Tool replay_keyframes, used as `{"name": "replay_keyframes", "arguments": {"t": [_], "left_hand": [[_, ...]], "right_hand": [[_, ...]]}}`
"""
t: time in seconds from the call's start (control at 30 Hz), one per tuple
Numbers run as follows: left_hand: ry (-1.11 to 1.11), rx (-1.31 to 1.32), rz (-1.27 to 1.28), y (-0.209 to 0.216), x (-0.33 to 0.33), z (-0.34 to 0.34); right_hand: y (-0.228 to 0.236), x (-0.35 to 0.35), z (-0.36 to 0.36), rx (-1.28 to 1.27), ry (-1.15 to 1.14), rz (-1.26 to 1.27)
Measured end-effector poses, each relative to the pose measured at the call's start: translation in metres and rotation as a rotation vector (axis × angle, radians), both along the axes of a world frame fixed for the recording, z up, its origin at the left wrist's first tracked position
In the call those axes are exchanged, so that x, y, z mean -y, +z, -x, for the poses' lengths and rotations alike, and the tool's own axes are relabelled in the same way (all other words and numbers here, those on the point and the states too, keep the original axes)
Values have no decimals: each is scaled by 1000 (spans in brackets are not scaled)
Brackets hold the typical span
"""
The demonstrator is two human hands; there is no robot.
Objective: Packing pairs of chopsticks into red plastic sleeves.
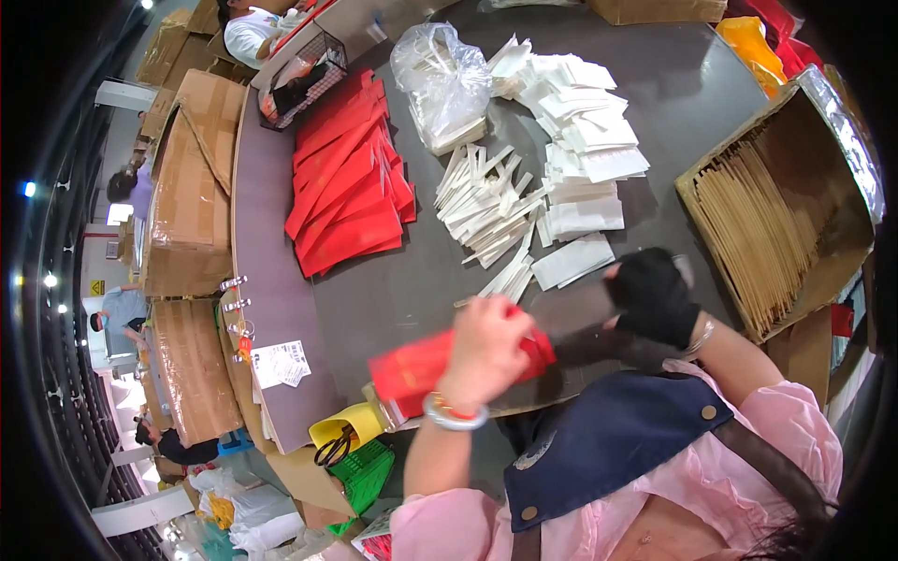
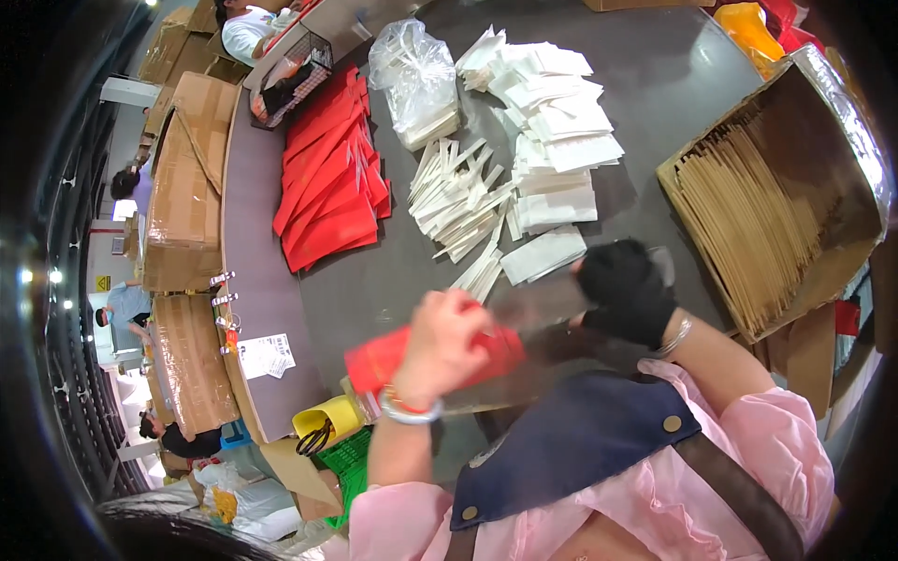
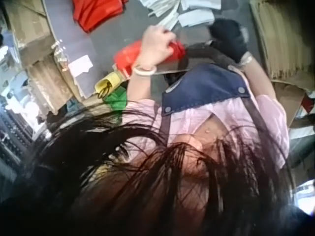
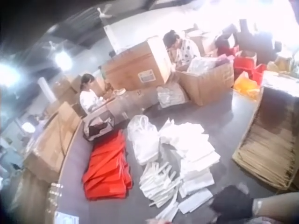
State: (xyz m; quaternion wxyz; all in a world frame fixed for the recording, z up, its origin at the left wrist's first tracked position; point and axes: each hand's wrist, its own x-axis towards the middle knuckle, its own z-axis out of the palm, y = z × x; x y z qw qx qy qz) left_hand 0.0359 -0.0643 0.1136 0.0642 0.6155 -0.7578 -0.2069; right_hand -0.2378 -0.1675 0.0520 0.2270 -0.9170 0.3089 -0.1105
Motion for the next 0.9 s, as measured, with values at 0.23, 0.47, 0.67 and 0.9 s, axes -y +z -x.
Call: {"name": "replay_keyframes", "arguments": {"t": [0.23,0.47,0.67,0.9], "left_hand": [[640,65,292,-68,-42,-15],[832,-152,124,-109,-64,27],[813,-178,125,-111,-59,31],[682,-165,456,-109,-2,1]], "right_hand": [[20,-4,0,-87,-101,21],[23,-11,-11,-168,12,2],[-17,-29,-42,-71,124,-103],[-27,-7,-27,205,-31,94]]}}
